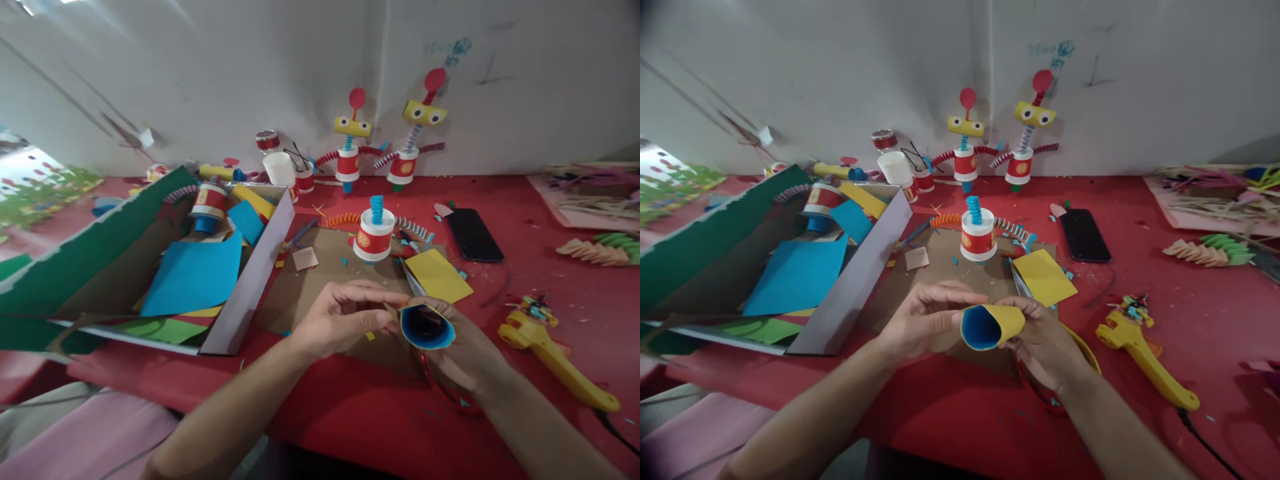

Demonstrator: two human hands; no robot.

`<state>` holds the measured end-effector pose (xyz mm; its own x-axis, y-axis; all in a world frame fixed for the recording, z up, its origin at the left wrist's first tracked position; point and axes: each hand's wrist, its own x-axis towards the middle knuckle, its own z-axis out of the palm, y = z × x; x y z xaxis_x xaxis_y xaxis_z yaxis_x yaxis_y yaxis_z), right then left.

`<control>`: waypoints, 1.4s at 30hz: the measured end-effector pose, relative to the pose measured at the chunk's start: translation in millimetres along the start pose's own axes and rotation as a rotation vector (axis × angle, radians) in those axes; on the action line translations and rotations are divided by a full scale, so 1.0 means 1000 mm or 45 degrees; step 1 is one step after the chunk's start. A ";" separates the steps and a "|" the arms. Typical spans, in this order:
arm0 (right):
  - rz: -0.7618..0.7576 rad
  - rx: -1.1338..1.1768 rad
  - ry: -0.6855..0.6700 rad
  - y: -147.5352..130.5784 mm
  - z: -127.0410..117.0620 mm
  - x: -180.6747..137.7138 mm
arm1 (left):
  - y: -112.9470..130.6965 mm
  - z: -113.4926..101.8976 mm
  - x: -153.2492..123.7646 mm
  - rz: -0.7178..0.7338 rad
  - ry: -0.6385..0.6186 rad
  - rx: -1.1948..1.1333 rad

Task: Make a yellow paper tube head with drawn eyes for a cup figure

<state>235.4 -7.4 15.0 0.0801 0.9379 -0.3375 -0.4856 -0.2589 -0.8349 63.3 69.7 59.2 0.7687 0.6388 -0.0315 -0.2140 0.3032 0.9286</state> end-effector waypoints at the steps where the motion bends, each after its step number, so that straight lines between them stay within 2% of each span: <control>1: -0.007 -0.007 -0.014 0.003 -0.002 0.001 | 0.001 0.000 -0.001 0.015 -0.015 0.018; 6: -0.034 -0.011 -0.004 0.010 -0.008 0.003 | 0.002 -0.005 -0.003 0.050 -0.037 0.064; 10: -0.054 -0.035 0.027 0.003 -0.002 0.003 | -0.002 -0.007 -0.002 0.041 -0.080 -0.037; 15: -0.146 -0.157 0.177 -0.007 0.005 0.006 | -0.005 -0.006 0.003 -0.055 0.075 -0.096; 18: -0.185 -0.172 0.240 -0.006 0.001 0.008 | -0.005 -0.006 0.007 -0.145 0.166 -0.087; 22: -0.219 -0.247 0.291 -0.001 -0.006 0.008 | -0.010 -0.010 0.012 -0.175 0.220 -0.028; 26: -0.228 -0.353 0.241 0.001 -0.007 0.006 | -0.016 -0.013 0.016 -0.253 0.315 0.083; 29: -0.309 -0.459 0.183 -0.001 -0.007 0.006 | -0.014 -0.012 0.017 -0.298 0.358 0.109; 33: -0.480 -0.774 0.080 -0.009 -0.009 0.006 | -0.009 -0.009 0.014 -0.329 0.319 0.130; 35: -0.496 -0.900 0.041 -0.011 -0.011 0.004 | -0.007 -0.008 0.013 -0.340 0.302 0.159; 42: -0.510 -0.956 0.066 -0.015 -0.010 -0.001 | -0.009 -0.007 0.015 -0.351 0.305 0.059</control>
<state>251.4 -7.1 23.2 0.1711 0.9844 0.0403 0.2925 -0.0117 -0.9562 72.7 81.4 48.2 0.6295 0.6867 -0.3635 0.0133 0.4582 0.8888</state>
